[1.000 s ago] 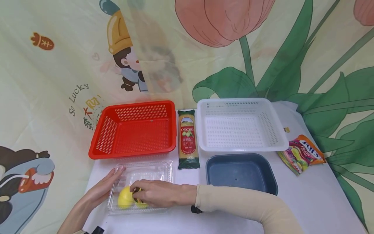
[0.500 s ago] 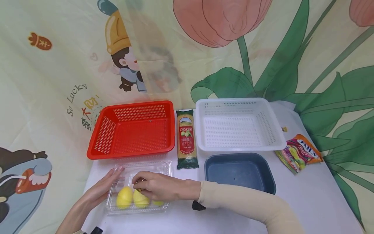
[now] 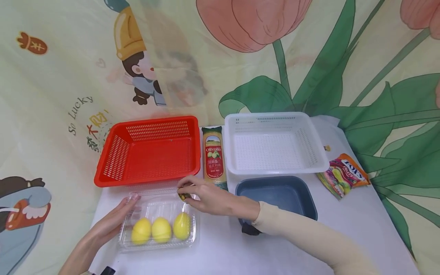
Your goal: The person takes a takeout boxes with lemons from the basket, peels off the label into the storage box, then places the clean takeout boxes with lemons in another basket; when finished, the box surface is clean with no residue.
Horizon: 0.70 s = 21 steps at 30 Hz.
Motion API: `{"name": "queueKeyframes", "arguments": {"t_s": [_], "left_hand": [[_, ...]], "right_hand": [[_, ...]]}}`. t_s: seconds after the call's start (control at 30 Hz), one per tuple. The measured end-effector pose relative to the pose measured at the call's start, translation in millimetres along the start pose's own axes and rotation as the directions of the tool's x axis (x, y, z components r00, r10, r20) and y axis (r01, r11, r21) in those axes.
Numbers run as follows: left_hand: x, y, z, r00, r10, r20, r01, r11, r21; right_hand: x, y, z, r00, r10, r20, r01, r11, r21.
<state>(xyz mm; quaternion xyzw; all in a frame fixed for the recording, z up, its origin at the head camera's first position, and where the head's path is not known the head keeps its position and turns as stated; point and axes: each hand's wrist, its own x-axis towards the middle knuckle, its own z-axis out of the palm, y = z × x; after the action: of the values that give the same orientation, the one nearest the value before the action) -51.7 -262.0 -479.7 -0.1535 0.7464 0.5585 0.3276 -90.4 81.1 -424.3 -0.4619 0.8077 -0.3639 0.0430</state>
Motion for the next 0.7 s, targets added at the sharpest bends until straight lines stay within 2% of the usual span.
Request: {"name": "queueKeyframes", "arguments": {"t_s": [0.23, 0.47, 0.57, 0.7], "left_hand": [[-0.5, 2.1, 0.0, 1.000, -0.009, 0.001, 0.009, 1.000, 0.012], [1.8, 1.9, -0.9, 1.000, -0.020, 0.003, 0.019, 1.000, 0.023], [2.3, 1.5, -0.7, 1.000, -0.016, 0.003, 0.015, 0.999, 0.028], [3.0, 1.2, -0.4, 1.000, -0.023, -0.007, 0.024, 0.998, 0.050]], "right_hand": [[-24.1, 13, -26, 0.991, 0.107, -0.075, -0.108, 0.994, -0.008], [-55.2, 22, -42, 0.963, 0.240, -0.124, -0.244, 0.969, -0.023], [-69.9, 27, -47, 0.955, 0.256, -0.148, -0.263, 0.964, -0.033], [-90.1, 35, -52, 0.952, 0.239, -0.192, -0.255, 0.965, -0.062]]}}
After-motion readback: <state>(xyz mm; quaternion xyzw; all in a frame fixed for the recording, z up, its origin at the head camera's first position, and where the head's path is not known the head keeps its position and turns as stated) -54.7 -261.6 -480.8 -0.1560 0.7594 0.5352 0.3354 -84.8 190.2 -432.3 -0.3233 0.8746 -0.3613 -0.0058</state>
